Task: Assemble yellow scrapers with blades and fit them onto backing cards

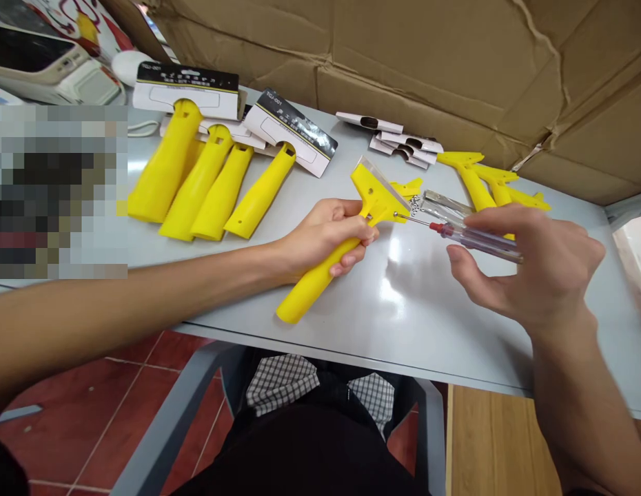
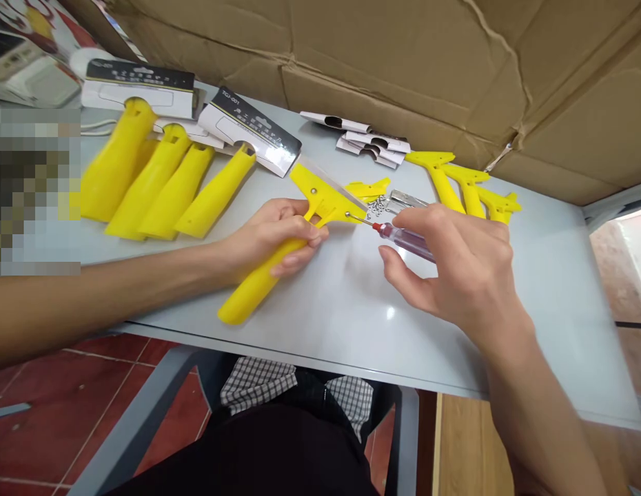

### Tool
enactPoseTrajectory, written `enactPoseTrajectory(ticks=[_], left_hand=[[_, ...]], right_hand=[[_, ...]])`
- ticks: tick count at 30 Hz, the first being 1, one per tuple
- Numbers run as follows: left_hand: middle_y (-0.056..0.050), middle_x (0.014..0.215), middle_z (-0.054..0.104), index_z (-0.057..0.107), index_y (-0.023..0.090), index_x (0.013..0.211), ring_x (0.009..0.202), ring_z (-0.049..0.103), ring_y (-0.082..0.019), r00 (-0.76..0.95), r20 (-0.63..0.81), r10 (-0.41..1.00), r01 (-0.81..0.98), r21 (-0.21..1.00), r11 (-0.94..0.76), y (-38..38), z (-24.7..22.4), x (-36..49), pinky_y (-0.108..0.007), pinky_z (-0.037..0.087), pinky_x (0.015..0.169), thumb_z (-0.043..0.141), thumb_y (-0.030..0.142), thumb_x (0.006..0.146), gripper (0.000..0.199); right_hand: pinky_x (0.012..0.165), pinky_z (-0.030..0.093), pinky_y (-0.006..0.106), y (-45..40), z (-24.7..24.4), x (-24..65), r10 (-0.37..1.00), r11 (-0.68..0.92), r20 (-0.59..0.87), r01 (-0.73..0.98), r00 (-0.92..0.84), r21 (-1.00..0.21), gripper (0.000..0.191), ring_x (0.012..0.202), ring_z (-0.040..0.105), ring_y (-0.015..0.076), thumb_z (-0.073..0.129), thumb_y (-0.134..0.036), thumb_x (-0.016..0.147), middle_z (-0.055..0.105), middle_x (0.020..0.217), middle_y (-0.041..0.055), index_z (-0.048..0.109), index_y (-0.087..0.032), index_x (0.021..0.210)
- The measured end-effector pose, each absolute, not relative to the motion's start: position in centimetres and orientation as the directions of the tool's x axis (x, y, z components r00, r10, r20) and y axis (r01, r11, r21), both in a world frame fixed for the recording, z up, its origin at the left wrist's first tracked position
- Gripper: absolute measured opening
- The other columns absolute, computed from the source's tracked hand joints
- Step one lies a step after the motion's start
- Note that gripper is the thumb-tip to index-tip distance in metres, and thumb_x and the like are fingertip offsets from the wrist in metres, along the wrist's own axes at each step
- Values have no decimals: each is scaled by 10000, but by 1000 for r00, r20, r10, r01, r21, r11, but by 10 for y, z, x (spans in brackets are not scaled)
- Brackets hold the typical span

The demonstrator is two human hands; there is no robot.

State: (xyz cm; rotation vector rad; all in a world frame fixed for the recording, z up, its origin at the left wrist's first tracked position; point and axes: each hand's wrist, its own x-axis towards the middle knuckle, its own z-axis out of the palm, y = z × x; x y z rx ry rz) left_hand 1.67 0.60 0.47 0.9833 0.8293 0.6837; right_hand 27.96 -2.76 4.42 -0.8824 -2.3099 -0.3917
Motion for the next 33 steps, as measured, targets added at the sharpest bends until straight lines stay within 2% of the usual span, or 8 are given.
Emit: enactPoseTrajectory(ticks=[4,7,10,14,20,24,30,33], left_hand=[[48,427,506,546,204,740,283,392,-77,516,-269,813,-127,915,384,5,3,16,-197,322,313,729,220,763,185],[46,419,506,548,204,746,274,387,-78,518,-272,811,-115,917,381,5,0,15,-193,323,303,722,224,779,178],[48,419,504,552,203,749,274,379,-77,532,-284,798,-97,915,391,4,-1,15,-188,333,299,729,238,794,186],[51,427,506,584,192,776,282,378,-77,537,-304,787,-91,906,413,5,-2,13,-179,330,304,738,266,813,175],[64,412,485,580,184,782,264,333,-68,560,-278,780,-108,909,402,11,-5,9,-173,308,301,744,293,801,198],[71,411,482,570,188,798,259,336,-71,575,-251,779,-104,922,373,13,-5,7,-171,305,296,751,310,798,218],[69,415,491,541,202,802,258,335,-72,569,-259,780,-110,917,384,12,-5,8,-174,300,287,756,299,793,235],[58,423,509,537,201,783,258,337,-68,561,-261,785,-126,911,393,11,-4,8,-174,297,284,760,286,784,238]], right_hand=[[623,543,375,-26,43,279,484,732,691,681,-538,18,261,763,728,240,759,-128,898,763,896,48,640,-270,1082],[576,509,334,-24,41,280,466,719,718,694,-517,32,251,676,718,196,767,-109,915,756,817,-7,651,-286,1049],[515,453,320,-23,38,279,442,703,719,705,-537,95,147,573,687,164,754,-148,947,728,704,-35,677,-274,958],[532,477,305,-25,33,274,418,716,731,691,-540,100,99,552,639,147,712,-175,944,686,661,-35,680,-254,893],[515,403,299,-39,25,261,378,716,734,680,-565,155,193,527,496,113,741,-156,928,580,613,-67,634,-260,805],[486,350,316,-43,25,257,344,739,766,659,-543,135,205,482,426,106,753,-193,968,508,567,-76,625,-238,815],[494,444,303,-35,22,259,339,738,829,673,-444,59,78,501,565,133,706,-247,949,616,628,-53,630,-239,963],[497,504,324,-32,20,260,349,741,859,671,-375,-8,175,567,656,180,706,-216,872,693,729,-19,618,-262,1016]])
